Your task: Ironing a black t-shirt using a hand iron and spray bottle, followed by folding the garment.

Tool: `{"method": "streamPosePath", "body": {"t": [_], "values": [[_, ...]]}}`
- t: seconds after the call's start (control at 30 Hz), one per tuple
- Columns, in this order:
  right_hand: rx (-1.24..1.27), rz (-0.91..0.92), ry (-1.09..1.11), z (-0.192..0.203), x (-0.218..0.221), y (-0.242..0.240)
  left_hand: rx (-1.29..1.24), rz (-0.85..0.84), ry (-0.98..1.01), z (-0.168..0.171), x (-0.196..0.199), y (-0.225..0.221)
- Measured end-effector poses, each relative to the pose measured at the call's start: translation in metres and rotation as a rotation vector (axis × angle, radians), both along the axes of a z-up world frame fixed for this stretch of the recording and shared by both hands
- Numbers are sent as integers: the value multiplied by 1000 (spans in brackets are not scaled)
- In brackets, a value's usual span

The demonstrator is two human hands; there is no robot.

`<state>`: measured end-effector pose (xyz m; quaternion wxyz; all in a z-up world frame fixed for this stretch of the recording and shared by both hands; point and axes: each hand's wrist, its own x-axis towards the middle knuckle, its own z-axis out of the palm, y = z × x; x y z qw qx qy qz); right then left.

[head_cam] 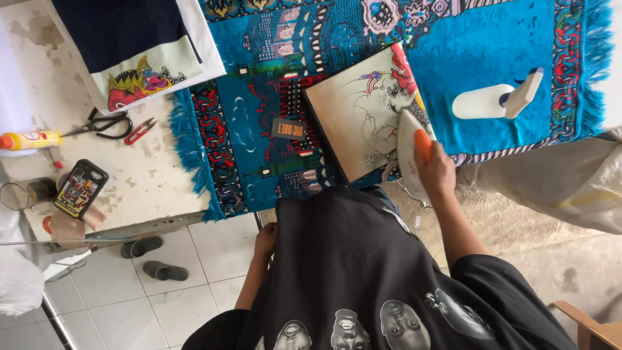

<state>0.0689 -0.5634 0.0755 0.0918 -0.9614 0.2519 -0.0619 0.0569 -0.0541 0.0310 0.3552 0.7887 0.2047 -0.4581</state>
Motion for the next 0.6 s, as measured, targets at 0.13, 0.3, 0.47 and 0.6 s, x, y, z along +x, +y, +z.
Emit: {"method": "streamPosePath", "body": {"t": [0.13, 0.3, 0.47, 0.6], "values": [[86, -65, 13, 9, 12, -29, 45, -2, 35, -17, -17, -2], [221, -50, 219, 35, 51, 4, 79, 105, 21, -22, -39, -6], [243, 162, 258, 32, 86, 61, 75, 191, 7, -28, -58, -15], [149, 224, 206, 39, 121, 64, 6, 301, 6, -36, -69, -19]]}}
